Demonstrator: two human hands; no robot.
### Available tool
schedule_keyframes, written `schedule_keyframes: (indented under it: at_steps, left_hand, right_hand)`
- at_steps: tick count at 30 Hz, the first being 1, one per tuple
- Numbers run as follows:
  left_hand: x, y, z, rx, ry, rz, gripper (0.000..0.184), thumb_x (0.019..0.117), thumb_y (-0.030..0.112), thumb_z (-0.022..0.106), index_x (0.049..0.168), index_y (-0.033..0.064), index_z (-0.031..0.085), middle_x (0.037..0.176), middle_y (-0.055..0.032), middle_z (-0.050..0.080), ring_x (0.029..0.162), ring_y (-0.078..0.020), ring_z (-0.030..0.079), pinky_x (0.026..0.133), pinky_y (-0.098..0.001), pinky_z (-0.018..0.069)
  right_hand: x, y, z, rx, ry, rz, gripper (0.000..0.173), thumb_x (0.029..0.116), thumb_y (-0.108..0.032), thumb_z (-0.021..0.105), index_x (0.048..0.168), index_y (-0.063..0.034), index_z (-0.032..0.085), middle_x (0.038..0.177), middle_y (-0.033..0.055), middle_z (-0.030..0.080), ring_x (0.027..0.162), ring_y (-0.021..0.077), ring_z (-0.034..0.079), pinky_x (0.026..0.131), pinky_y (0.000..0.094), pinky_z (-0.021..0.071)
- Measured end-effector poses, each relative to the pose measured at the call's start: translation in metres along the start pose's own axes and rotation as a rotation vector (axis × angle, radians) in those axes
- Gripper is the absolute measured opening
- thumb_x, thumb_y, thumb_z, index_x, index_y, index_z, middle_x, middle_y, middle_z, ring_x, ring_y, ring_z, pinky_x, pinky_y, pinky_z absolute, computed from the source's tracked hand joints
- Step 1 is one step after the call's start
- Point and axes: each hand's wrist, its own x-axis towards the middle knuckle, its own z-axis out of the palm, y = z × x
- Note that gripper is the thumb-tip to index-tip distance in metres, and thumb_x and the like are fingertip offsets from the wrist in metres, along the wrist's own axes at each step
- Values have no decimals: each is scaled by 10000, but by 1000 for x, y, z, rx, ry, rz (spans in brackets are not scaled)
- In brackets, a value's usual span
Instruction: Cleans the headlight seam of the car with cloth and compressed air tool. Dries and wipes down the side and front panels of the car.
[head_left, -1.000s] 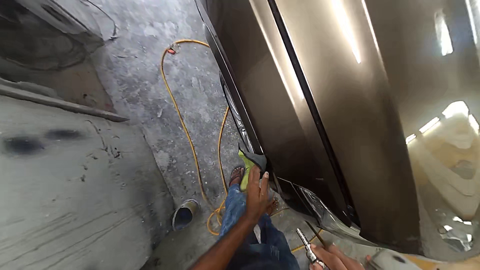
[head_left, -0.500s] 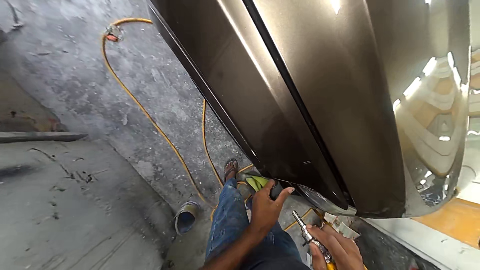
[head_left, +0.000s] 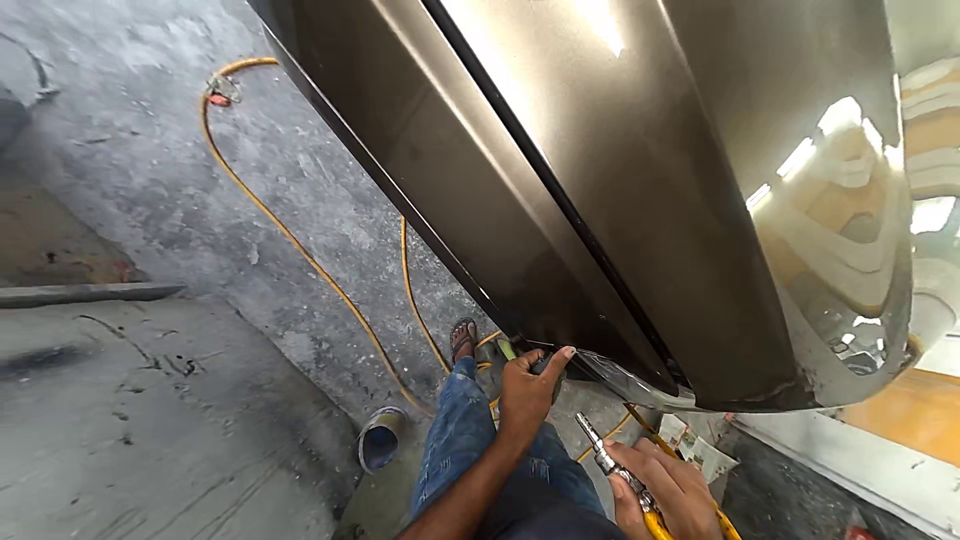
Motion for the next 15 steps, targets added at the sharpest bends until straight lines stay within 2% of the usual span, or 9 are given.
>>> schedule_keyframes:
  at_steps: [3,5,12,15]
  left_hand:
    - [-5,-1,6,-61,31,8,371,908,370,784,715,66,696,558,-44,597,467,-130,538,471,-295,468]
    - [-9,-2,10,-84,50,16,374,916,379,772,734,60,700,568,-56,605,471,-139,541,473,-299,467]
    - [-28,2,36,-278,131,-64,396,962,418,696,848,40,722,696,-114,666,596,-201,625,577,-364,543]
    - [-37,6,54,-359,191,-96,430,953,465,680,867,46,725,719,-115,676,625,-202,643,595,-368,560]
  right_hand:
    - [-11,10,-6,5,13,-29,311,1021,-316,548,1190,-111,708,731,38,568,573,110,548,488,241,458]
    - [-20,17,-11,8,16,-50,320,1024,-327,542,1196,-116,712,734,36,576,572,109,554,484,247,460]
    - [-54,37,-33,7,30,-110,300,1015,-304,558,1205,-122,703,753,43,587,583,119,562,492,253,468]
    - [-73,45,-44,-8,45,-116,301,1015,-313,558,1195,-123,707,753,50,592,586,123,566,491,257,471]
